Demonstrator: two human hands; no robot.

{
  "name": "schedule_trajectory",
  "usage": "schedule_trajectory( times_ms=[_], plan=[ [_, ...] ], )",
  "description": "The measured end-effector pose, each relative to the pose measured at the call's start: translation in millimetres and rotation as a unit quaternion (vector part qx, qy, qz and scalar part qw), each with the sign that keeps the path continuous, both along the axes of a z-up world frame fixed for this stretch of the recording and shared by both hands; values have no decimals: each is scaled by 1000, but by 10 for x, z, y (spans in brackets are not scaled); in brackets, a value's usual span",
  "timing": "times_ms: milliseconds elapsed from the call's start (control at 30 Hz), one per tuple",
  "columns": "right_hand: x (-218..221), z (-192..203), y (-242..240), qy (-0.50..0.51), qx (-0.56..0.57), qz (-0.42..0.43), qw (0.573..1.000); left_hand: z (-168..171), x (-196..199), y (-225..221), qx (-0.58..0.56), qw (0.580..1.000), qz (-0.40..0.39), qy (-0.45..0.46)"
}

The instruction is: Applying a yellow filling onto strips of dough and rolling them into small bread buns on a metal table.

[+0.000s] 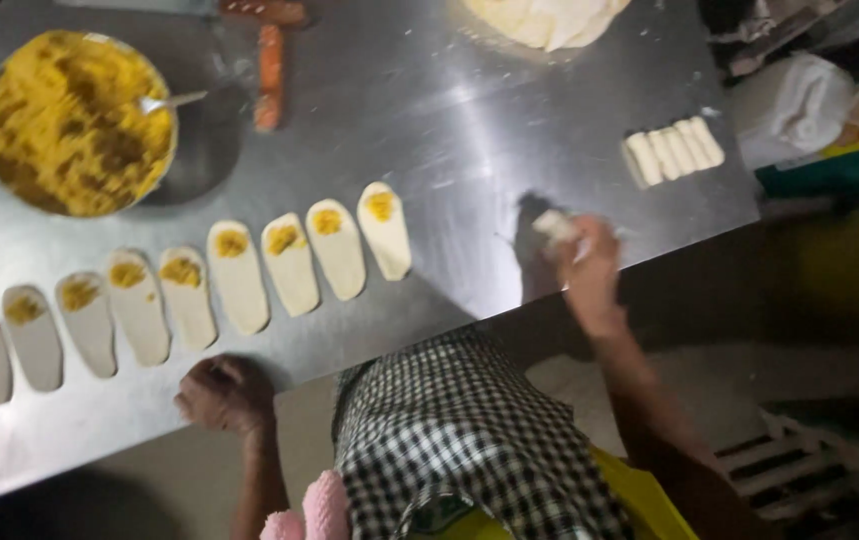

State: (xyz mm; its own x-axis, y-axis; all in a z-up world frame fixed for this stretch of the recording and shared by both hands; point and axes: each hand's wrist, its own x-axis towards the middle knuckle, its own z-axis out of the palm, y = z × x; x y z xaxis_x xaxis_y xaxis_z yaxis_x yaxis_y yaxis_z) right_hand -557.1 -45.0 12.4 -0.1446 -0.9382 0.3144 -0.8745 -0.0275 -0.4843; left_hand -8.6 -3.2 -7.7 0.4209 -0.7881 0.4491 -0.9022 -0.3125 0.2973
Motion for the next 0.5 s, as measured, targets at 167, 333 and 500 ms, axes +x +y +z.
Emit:
schedule_trajectory(
  times_ms=[167,333,500],
  plan=[
    [-1177,-361,-589,31,-48,-150,987,-55,-81,-107,-10,1000,2,-19],
    [-1071,-220,-930,186,-158,-94,965,35,-637,-578,-91,960,-193,180],
    [31,-291,-1427,25,-99,19,995,463,-1540,-1604,-14,939,-329,94]
  ],
)
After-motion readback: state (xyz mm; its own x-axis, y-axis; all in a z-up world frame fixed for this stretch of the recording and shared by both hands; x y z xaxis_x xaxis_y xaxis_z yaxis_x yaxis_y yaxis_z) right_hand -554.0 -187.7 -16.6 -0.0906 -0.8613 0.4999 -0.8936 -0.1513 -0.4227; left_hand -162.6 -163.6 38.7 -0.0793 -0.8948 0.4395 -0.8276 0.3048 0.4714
